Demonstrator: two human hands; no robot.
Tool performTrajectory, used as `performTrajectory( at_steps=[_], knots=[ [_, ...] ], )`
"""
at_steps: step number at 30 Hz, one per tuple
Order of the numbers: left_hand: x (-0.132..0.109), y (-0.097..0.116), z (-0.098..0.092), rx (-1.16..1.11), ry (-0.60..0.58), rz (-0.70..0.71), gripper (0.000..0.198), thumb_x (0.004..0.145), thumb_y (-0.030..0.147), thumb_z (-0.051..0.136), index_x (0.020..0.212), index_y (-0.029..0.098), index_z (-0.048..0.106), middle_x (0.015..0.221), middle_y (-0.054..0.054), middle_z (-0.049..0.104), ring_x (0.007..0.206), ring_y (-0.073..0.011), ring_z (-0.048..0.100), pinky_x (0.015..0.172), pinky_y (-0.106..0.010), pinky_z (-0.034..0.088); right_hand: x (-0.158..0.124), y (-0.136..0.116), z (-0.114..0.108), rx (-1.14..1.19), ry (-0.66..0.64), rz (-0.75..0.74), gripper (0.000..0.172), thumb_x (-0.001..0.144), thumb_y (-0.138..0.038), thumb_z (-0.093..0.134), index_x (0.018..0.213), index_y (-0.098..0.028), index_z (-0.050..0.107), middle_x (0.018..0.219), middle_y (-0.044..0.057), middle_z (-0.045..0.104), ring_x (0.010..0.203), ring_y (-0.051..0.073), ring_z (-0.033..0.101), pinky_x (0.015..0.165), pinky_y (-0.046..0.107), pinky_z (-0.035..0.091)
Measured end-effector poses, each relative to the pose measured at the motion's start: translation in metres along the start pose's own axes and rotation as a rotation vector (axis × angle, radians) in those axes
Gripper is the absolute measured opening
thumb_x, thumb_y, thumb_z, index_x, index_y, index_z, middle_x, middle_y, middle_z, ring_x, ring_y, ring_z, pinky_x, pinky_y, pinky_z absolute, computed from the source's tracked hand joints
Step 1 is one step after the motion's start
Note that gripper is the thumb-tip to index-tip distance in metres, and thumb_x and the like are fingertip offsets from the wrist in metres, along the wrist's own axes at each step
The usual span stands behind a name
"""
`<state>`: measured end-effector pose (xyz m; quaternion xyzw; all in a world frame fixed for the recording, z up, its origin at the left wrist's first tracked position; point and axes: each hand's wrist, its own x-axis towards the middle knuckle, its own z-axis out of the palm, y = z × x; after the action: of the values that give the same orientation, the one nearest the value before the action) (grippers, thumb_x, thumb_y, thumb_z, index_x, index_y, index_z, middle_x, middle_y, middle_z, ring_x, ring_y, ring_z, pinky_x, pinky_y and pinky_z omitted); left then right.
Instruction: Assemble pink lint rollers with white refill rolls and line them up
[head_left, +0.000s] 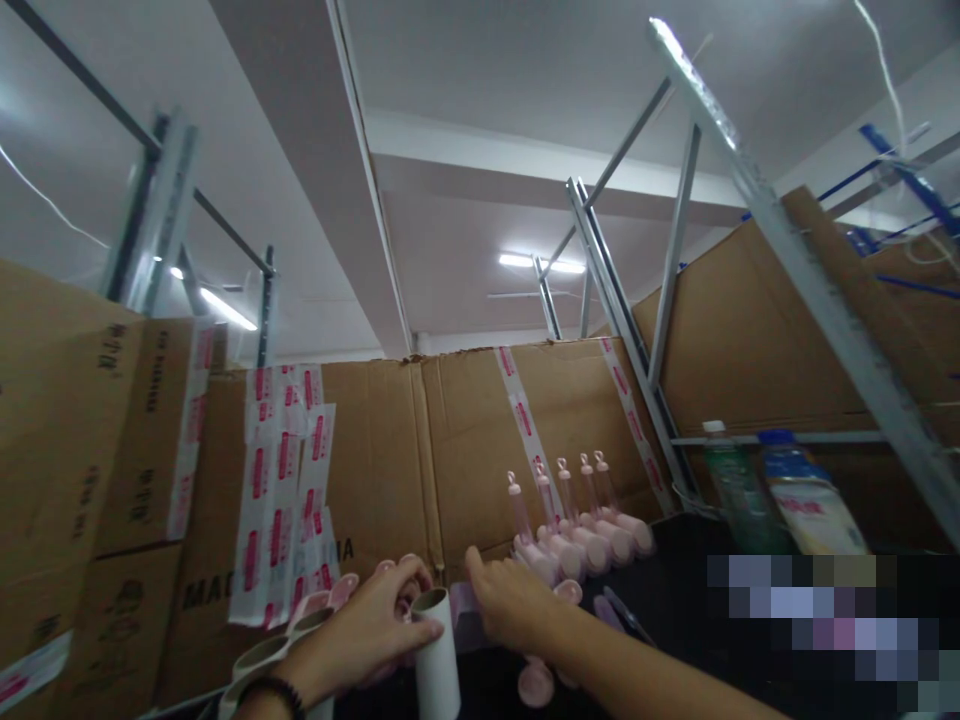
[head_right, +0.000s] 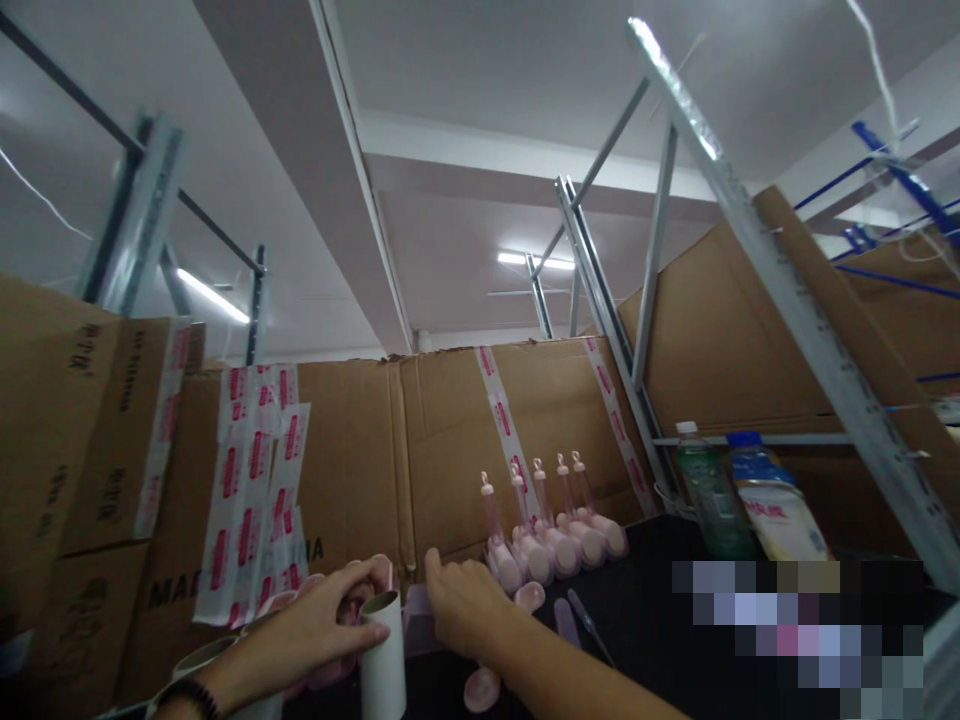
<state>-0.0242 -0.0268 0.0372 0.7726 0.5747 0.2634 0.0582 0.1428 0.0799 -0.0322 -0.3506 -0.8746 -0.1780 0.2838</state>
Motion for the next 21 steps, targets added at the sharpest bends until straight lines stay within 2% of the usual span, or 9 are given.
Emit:
performTrajectory(
  at_steps=[5, 9, 12, 15, 19, 21],
  knots=[
    [0.001, -0.002, -0.001, 0.04, -0.008, -0.018, 0.029, 0.071, 0.036, 0.06, 0.095, 0.021, 0.05, 0.065, 0.007, 0.054, 0.061, -0.0146, 0.055, 0.051, -0.023, 0.038, 0.004, -0.001, -0.001, 0.012, 0.07, -0.011, 0.049, 0.071, -0.003, 0.053, 0.118, -0.014, 0.046, 0.101, 0.014, 0.068, 0.092, 0.029, 0.065, 0.078, 0.037, 0.046],
    [0.001, -0.003, -0.002, 0.082, 0.004, -0.008, 0.027, 0.071, 0.033, 0.06, 0.093, 0.021, 0.051, 0.072, 0.005, 0.055, 0.067, -0.0154, 0.056, 0.058, -0.024, 0.041, 0.01, 0.001, -0.001, 0.077, 0.146, 0.097, 0.041, 0.075, -0.002, 0.049, 0.115, -0.014, 0.048, 0.109, 0.015, 0.064, 0.104, 0.029, 0.059, 0.085, 0.037, 0.043],
    [0.002, -0.002, -0.002, 0.096, 0.019, -0.014, 0.025, 0.069, 0.032, 0.061, 0.09, 0.021, 0.052, 0.078, 0.004, 0.055, 0.07, -0.0149, 0.056, 0.061, -0.023, 0.041, 0.016, 0.008, 0.0, 0.163, 0.187, 0.213, 0.03, 0.08, -0.004, 0.046, 0.108, -0.016, 0.049, 0.109, 0.013, 0.064, 0.103, 0.025, 0.06, 0.082, 0.032, 0.042],
    [0.002, -0.001, -0.002, 0.101, 0.022, -0.023, 0.026, 0.068, 0.031, 0.061, 0.091, 0.021, 0.054, 0.079, 0.003, 0.054, 0.076, -0.0167, 0.055, 0.063, -0.023, 0.042, 0.02, 0.018, 0.005, 0.256, 0.199, 0.32, 0.028, 0.082, -0.004, 0.045, 0.107, -0.016, 0.05, 0.108, 0.01, 0.065, 0.098, 0.02, 0.063, 0.078, 0.027, 0.043],
    [0.003, -0.004, -0.002, 0.135, 0.029, -0.003, 0.027, 0.067, 0.031, 0.062, 0.091, 0.021, 0.055, 0.079, 0.003, 0.056, 0.078, -0.0168, 0.055, 0.069, -0.025, 0.041, 0.023, 0.027, 0.017, 0.347, 0.132, 0.464, 0.026, 0.078, -0.002, 0.05, 0.1, -0.014, 0.056, 0.095, 0.01, 0.07, 0.09, 0.02, 0.067, 0.068, 0.024, 0.042],
    [0.003, -0.006, -0.002, 0.151, 0.028, 0.002, 0.027, 0.068, 0.033, 0.063, 0.091, 0.022, 0.056, 0.076, 0.004, 0.056, 0.075, -0.0165, 0.054, 0.067, -0.026, 0.041, 0.023, 0.029, 0.022, 0.375, 0.08, 0.52, 0.025, 0.074, -0.003, 0.054, 0.096, -0.012, 0.06, 0.096, 0.012, 0.071, 0.091, 0.022, 0.068, 0.066, 0.024, 0.043]
  ],
)
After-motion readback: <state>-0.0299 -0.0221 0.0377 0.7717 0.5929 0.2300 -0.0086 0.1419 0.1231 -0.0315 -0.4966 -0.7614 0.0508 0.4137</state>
